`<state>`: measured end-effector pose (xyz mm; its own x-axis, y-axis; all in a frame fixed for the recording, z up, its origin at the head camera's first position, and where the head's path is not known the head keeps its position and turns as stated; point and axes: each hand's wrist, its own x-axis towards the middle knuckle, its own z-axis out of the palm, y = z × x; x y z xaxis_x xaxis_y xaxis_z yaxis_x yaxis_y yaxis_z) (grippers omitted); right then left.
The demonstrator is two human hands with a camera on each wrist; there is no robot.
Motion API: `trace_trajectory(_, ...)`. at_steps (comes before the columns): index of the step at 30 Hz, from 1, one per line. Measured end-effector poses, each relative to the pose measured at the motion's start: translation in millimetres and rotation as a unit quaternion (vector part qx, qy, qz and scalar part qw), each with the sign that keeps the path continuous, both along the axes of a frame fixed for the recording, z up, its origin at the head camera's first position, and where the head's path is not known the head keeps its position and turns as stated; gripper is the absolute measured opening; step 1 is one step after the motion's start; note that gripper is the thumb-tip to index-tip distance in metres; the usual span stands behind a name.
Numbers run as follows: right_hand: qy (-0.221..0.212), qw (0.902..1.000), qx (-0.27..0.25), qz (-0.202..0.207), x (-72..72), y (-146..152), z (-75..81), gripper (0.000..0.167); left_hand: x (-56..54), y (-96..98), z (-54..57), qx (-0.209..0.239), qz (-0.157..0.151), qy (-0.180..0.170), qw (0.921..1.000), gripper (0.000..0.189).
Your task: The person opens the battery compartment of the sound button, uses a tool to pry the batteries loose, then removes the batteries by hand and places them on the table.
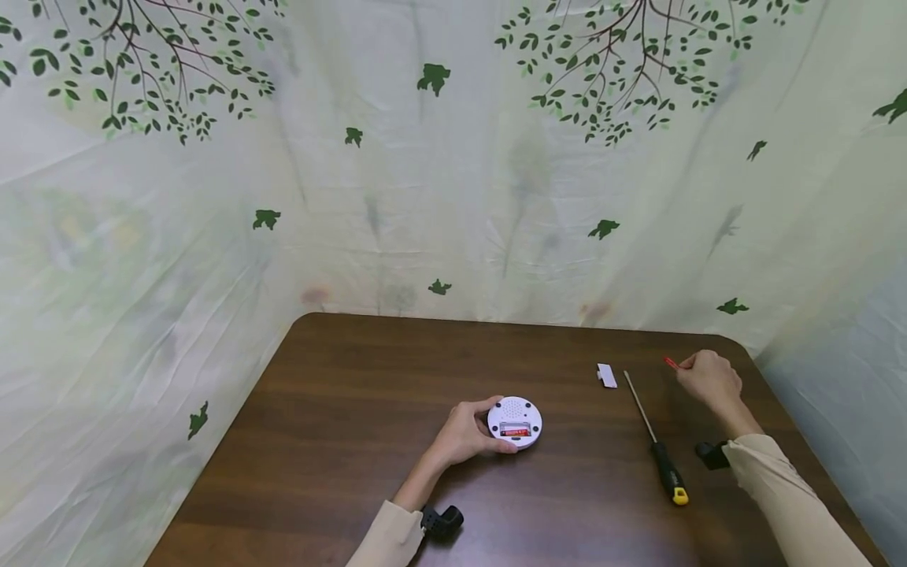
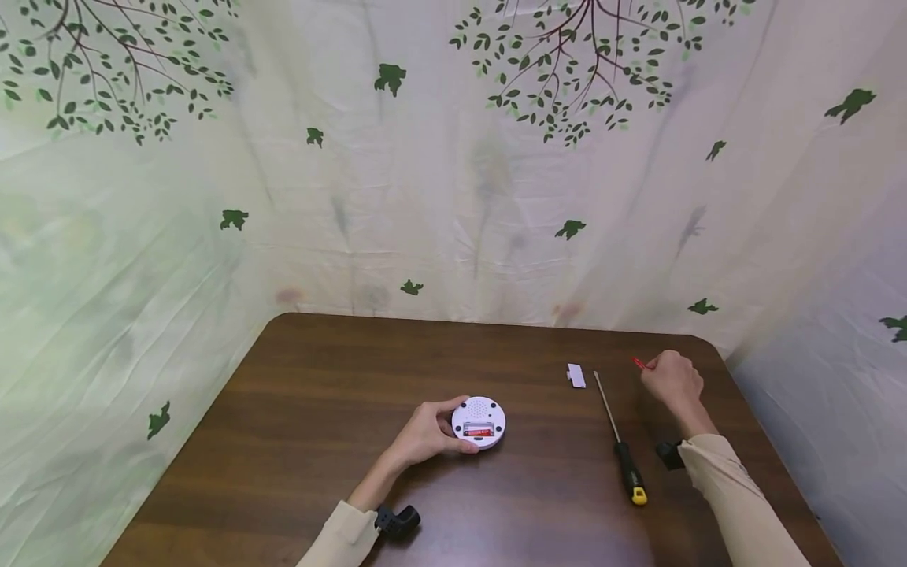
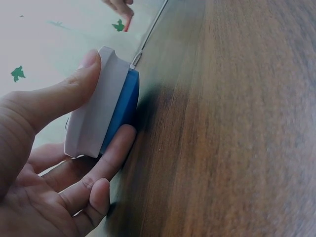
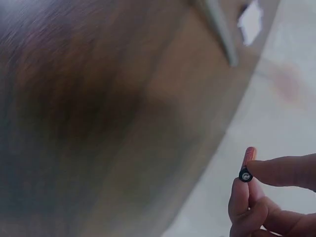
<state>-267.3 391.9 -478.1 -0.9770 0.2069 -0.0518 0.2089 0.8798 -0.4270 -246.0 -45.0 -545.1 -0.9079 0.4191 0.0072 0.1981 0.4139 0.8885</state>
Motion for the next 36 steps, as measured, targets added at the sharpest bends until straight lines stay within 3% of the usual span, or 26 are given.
trace_trajectory(3, -0.023, 0.9990, 0.003, -0.037, -0.3, 8, -7.2, 0.026, 0.6, 0.4, 0.1, 0.000, 0.001, -0.003, 1.0000, 0.086)
trace_trajectory(9, -0.063, 0.9935, 0.015, -0.094, 2.3, 17, -19.9, 0.035, 2.4, 1.4, -0.8, 0.016, -0.008, 0.000, 0.9998, 0.086)
trace_trajectory(15, -0.091, 0.9904, 0.020, -0.103, 2.6, 20, -25.8, 0.031, 2.6, 1.7, -1.2, 0.013, -0.008, -0.008, 0.9999, 0.086)
trace_trajectory(20, -0.084, 0.9909, 0.029, -0.101, 2.2, 20, -24.8, 0.034, 1.3, 1.3, -0.4, 0.015, -0.013, -0.003, 0.9998, 0.086)
trace_trajectory(27, -0.031, 0.9924, 0.056, -0.105, 2.9, 1, -7.2, 0.047, -0.5, 0.9, -1.2, 0.021, -0.010, -0.007, 0.9997, 0.086)
trace_trajectory(32, 0.069, 0.9957, 0.051, -0.035, 0.3, -34, 14.9, 0.036, -0.5, -0.4, -1.2, 0.022, -0.004, -0.010, 0.9997, 0.086)
trace_trajectory(36, 0.159, 0.9857, 0.029, 0.047, 2.7, -75, 26.7, 0.039, -0.1, -1.2, -0.8, 0.020, -0.002, -0.011, 0.9997, 0.086)
